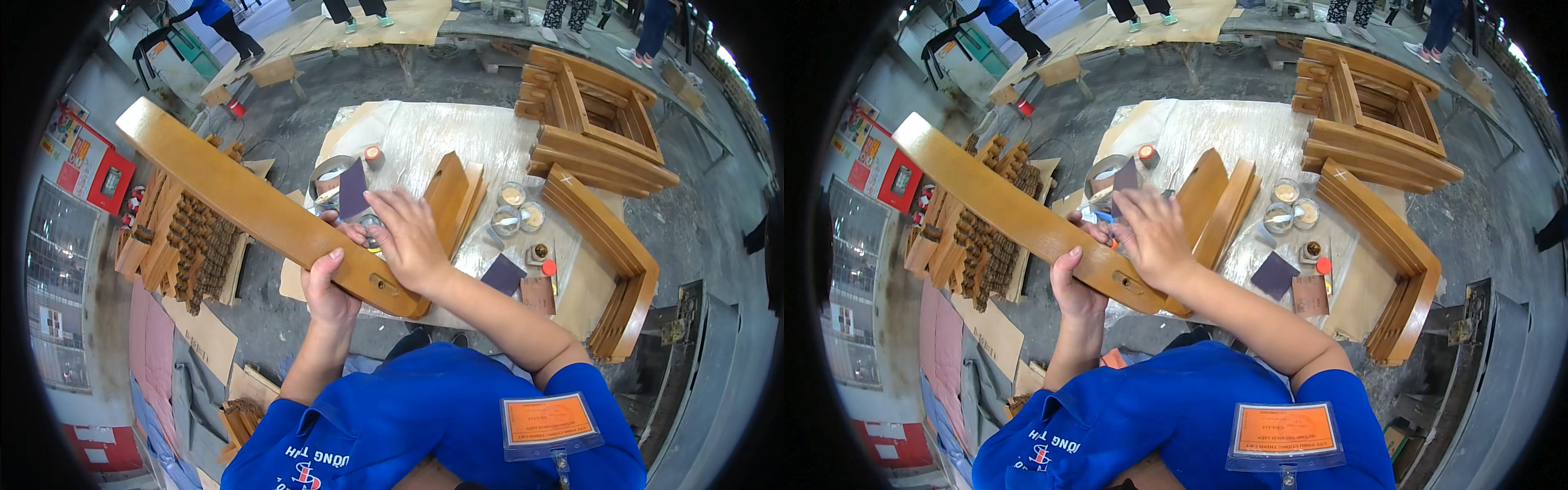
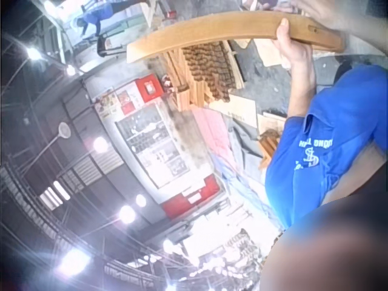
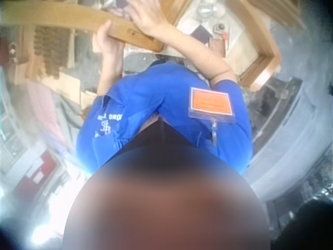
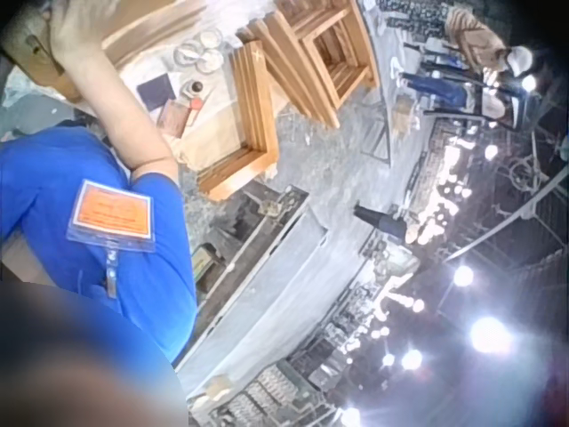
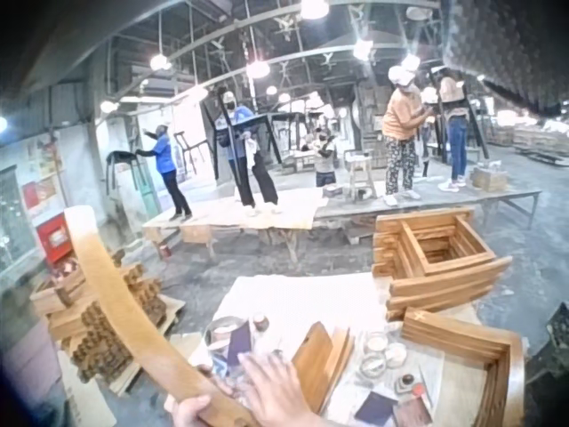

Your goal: The person repeatedly picks up L-shaped wooden chair parts, inspects them, and sands edges with a sanding block. They place finished parts into a stack and continue the cycle with additional pieces.

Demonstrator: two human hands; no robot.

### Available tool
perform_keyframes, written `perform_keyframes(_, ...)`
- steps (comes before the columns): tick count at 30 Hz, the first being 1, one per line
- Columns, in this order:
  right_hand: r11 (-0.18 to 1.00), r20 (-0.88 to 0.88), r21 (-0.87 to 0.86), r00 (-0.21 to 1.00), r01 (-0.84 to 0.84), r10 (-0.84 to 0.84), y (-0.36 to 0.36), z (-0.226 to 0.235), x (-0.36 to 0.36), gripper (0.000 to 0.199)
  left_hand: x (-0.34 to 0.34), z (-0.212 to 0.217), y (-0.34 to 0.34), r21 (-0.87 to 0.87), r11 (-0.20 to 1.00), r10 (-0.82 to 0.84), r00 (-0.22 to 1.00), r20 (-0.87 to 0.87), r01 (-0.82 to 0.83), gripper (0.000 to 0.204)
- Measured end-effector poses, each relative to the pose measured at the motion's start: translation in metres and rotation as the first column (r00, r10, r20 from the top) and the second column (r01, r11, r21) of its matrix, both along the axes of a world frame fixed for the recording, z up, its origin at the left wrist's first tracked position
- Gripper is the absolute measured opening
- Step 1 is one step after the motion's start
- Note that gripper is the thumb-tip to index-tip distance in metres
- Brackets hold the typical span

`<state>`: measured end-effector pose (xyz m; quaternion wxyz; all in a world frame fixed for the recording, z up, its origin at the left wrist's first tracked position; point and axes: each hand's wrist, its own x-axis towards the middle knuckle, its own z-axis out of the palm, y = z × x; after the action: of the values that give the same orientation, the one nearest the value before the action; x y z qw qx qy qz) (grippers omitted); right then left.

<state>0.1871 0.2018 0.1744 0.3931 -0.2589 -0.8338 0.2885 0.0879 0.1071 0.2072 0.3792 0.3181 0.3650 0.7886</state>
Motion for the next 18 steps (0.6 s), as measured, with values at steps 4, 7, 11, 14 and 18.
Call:
perform_keyframes(4,0.984,-0.016,0.063,0.986,0.166,-0.165,0.045,-0.007,-0.001,0.049,-0.006,0.003,0.006,0.031,0.999,0.012,1.0,-0.025,-0.011,0.058)
perform_keyframes(7,0.939,0.111,0.112,0.935,0.324,-0.336,0.086,-0.017,0.002,0.049,-0.012,0.008,0.006,0.043,0.999,-0.033,0.999,-0.023,0.034,0.055)
perform_keyframes(11,0.925,0.159,0.077,0.911,0.373,-0.381,0.095,-0.003,0.018,0.051,-0.014,0.017,0.001,-0.031,1.0,-0.003,0.996,-0.09,0.0,0.049)
perform_keyframes(14,0.986,-0.087,-0.106,0.989,-0.125,0.116,0.039,0.009,0.039,0.056,0.0,0.018,0.016,-0.05,0.983,0.172,0.981,-0.09,-0.177,0.049)
perform_keyframes(18,0.978,-0.143,-0.055,0.971,-0.203,0.194,0.002,0.021,0.046,0.06,0.011,0.023,0.046,0.086,0.996,-0.005,0.99,-0.142,0.017,0.068)
